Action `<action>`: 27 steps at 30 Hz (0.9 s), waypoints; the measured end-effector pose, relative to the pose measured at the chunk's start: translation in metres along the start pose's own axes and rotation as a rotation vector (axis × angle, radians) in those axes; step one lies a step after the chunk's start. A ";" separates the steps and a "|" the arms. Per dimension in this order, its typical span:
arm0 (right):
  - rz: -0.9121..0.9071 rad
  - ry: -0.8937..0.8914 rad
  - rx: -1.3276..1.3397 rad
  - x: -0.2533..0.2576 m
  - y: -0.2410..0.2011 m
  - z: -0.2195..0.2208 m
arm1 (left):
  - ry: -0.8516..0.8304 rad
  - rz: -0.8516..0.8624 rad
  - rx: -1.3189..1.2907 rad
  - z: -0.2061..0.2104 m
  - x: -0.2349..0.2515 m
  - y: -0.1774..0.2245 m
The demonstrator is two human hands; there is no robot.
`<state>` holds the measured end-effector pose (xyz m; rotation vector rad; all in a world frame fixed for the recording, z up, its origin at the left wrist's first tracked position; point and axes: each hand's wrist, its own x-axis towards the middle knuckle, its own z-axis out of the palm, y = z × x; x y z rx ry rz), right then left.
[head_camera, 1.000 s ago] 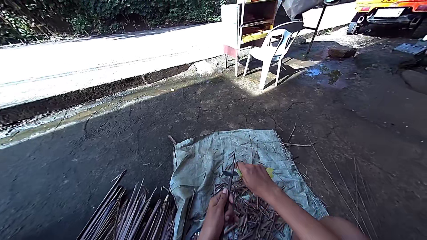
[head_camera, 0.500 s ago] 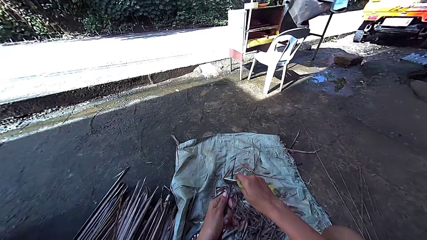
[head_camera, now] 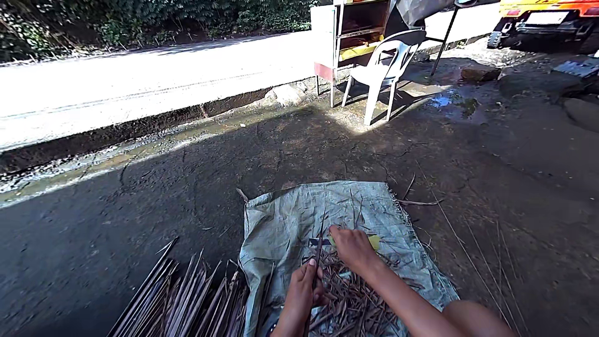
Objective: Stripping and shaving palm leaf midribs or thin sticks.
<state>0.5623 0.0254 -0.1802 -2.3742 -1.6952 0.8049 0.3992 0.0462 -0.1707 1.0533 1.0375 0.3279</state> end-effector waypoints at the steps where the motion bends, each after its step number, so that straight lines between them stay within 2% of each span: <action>1: 0.016 0.000 0.003 0.001 0.001 -0.002 | 0.001 -0.001 0.011 0.001 0.000 0.000; 7: 0.180 0.021 0.019 0.006 0.017 -0.022 | -0.038 0.051 0.008 0.001 -0.005 -0.005; 15: 0.361 0.123 0.101 0.012 0.033 -0.026 | -0.095 0.024 0.037 0.002 -0.009 -0.010; 17: 0.334 0.121 0.195 0.012 0.038 -0.027 | -0.087 0.021 0.038 0.000 -0.010 -0.011; 19: 0.234 0.105 0.291 0.008 0.036 -0.021 | -0.065 0.025 0.028 -0.004 -0.008 -0.011; 23: 0.028 -0.018 0.238 -0.006 0.013 -0.006 | -0.028 0.034 0.010 -0.008 -0.007 -0.005; 25: 0.030 -0.048 0.184 -0.007 0.005 -0.004 | -0.027 0.042 0.025 -0.007 -0.007 -0.006; 27: 0.123 -0.043 0.143 -0.002 0.006 -0.008 | -0.043 0.050 0.042 -0.004 -0.008 -0.009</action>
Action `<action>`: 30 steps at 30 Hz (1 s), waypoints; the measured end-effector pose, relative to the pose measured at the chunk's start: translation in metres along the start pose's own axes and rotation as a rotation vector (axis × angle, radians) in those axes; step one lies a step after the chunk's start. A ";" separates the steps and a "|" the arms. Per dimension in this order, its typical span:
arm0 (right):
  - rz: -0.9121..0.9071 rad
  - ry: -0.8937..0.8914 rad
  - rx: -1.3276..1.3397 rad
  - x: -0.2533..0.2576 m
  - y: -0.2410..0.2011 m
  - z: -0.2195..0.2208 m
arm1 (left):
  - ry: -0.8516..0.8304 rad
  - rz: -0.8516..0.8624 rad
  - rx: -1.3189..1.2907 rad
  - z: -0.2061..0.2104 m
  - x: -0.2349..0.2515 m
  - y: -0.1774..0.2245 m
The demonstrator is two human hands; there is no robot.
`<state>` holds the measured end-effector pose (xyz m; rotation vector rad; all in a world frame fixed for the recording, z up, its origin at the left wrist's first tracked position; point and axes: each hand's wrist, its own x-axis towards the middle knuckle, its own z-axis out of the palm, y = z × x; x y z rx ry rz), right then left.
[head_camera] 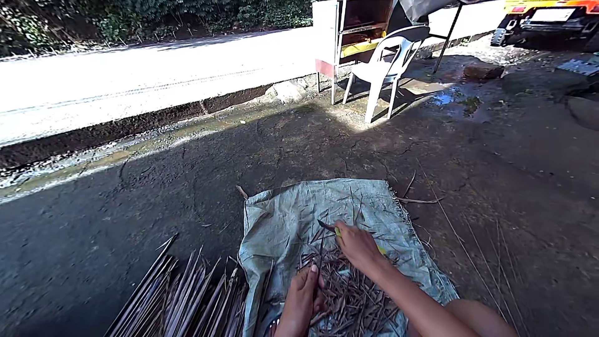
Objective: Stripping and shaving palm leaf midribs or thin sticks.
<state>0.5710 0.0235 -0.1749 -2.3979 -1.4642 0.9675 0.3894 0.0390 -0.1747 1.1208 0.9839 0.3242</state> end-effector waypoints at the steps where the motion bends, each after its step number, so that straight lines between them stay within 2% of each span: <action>1: 0.051 0.015 0.008 0.005 0.003 -0.003 | -0.015 0.003 0.015 0.001 -0.001 -0.001; 4: 0.070 0.079 0.222 0.016 0.021 -0.008 | -0.046 0.013 0.086 0.003 -0.002 -0.003; 7: -0.177 0.036 0.740 0.019 0.031 0.003 | -0.029 0.065 0.128 -0.002 0.001 -0.005; 9: -0.279 -0.077 0.948 0.014 0.026 0.007 | -0.002 0.090 0.183 -0.006 0.003 -0.004; 16: -0.258 -0.092 1.074 0.014 0.022 0.010 | 0.020 0.123 0.369 -0.005 0.001 0.000; 23: -0.265 0.130 1.066 0.020 0.022 0.009 | 0.012 0.135 0.364 -0.003 0.000 0.001; 26: -0.226 0.180 1.168 0.023 0.028 0.004 | -0.020 0.137 0.351 -0.003 -0.002 0.001; 30: -0.135 0.331 1.298 0.031 0.041 -0.006 | -0.069 0.139 0.245 -0.003 -0.003 -0.001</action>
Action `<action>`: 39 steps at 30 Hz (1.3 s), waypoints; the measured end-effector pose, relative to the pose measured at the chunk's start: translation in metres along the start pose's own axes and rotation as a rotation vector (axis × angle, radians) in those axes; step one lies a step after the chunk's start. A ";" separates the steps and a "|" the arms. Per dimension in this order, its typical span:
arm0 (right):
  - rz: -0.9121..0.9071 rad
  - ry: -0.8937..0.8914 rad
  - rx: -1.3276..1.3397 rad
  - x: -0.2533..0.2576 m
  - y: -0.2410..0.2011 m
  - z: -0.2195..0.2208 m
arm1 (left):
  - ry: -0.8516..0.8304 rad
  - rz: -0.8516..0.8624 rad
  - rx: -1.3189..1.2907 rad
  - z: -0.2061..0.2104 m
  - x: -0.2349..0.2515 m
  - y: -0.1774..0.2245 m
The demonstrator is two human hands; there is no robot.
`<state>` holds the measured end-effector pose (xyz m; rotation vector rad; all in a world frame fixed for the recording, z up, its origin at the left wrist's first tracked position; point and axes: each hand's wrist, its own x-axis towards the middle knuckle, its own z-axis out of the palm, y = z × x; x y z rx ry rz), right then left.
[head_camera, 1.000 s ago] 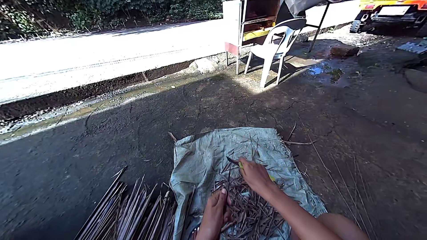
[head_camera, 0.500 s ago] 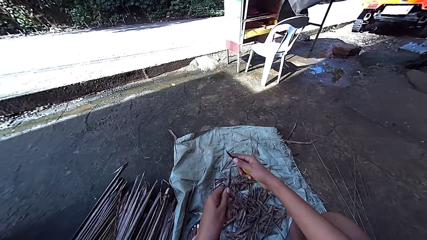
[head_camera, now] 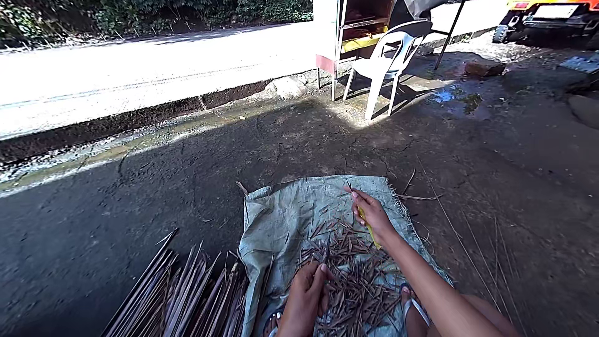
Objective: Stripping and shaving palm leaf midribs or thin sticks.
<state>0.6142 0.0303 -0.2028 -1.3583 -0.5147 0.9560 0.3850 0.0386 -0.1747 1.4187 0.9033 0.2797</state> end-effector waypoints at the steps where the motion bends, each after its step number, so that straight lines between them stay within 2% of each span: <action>1: 0.028 -0.021 -0.020 -0.003 -0.001 0.000 | 0.005 0.000 -0.060 -0.001 0.001 -0.002; 6: 0.204 -0.531 -0.099 -0.046 0.008 0.029 | 0.029 -0.114 -0.280 -0.012 0.012 -0.001; 8: 0.236 -0.602 -0.011 -0.056 0.016 0.037 | 0.003 -0.144 -0.313 -0.013 0.014 -0.004; 12: 0.214 -0.401 0.080 -0.046 0.010 0.034 | -0.020 -0.124 -0.234 -0.007 0.011 -0.003; 14: 0.111 -0.360 -0.088 -0.037 0.007 0.028 | -0.001 -0.152 -0.224 -0.004 0.010 -0.003; 16: 0.017 -0.457 -0.331 -0.037 0.010 0.024 | 0.042 -0.204 -0.315 -0.005 0.010 -0.003; 19: -0.094 -0.651 -0.559 -0.048 0.017 0.027 | 0.010 -0.214 -0.462 -0.009 0.011 -0.002; 21: -0.137 -0.674 -0.670 -0.046 0.016 0.024 | 0.000 -0.208 -0.489 -0.006 0.011 -0.002; 24: -0.143 -0.612 -0.761 -0.034 0.009 0.017 | 0.001 -0.215 -0.453 -0.005 0.011 0.002; 28: -0.139 -0.503 -0.777 -0.017 0.008 0.006 | -0.044 -0.249 -0.405 -0.007 0.009 0.005; 31: -0.161 -0.520 -0.798 -0.009 0.008 -0.004 | -0.092 -0.236 -0.444 -0.008 0.007 0.002; 39: -0.163 -0.439 -0.832 0.001 0.005 -0.008 | -0.042 -0.278 -0.437 -0.007 0.007 0.010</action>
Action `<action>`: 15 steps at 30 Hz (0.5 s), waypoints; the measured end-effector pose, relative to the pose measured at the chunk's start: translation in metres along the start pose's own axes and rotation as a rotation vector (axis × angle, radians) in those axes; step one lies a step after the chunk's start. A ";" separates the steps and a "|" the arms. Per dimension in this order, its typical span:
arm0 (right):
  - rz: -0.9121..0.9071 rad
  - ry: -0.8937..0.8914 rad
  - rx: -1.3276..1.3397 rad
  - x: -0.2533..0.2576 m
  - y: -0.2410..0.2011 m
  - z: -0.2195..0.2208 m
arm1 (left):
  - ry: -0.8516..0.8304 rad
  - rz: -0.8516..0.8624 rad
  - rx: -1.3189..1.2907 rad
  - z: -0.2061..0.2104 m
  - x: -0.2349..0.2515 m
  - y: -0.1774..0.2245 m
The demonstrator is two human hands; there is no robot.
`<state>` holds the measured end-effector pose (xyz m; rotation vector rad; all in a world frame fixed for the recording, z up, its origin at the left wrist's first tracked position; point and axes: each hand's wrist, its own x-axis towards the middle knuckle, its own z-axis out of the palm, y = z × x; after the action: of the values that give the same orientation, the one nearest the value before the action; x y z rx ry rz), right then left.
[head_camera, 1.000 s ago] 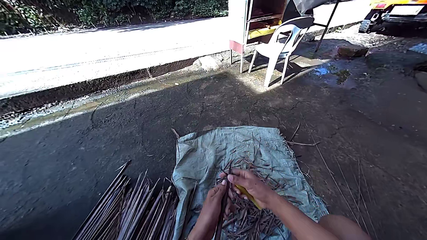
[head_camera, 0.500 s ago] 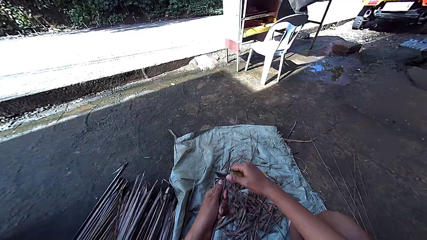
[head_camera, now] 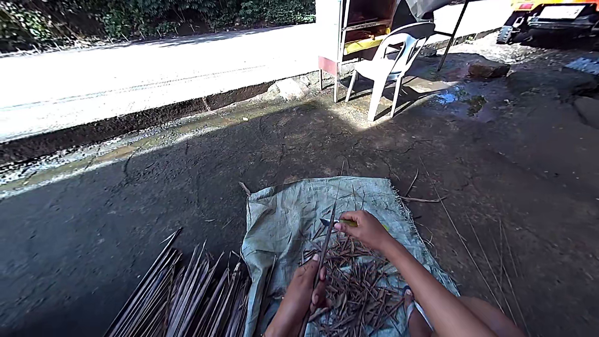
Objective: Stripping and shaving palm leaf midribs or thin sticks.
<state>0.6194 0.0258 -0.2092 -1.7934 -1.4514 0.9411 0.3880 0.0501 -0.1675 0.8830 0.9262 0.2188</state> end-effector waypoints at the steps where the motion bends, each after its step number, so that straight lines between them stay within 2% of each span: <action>1: 0.015 0.015 -0.007 0.001 0.000 -0.001 | -0.001 0.003 0.004 0.000 0.000 0.000; 8: 0.179 0.200 -0.032 -0.001 0.004 -0.014 | 0.005 0.031 0.024 -0.008 -0.001 -0.003; 12: -0.027 -0.070 0.159 -0.019 -0.018 0.022 | 0.037 0.043 0.041 -0.013 0.002 -0.003; 15: -0.051 -0.199 0.092 -0.021 -0.029 0.038 | 0.037 0.058 0.054 -0.010 0.005 -0.006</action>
<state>0.5697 0.0120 -0.2030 -1.6263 -1.5403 1.1675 0.3815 0.0546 -0.1777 0.9595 0.9451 0.2620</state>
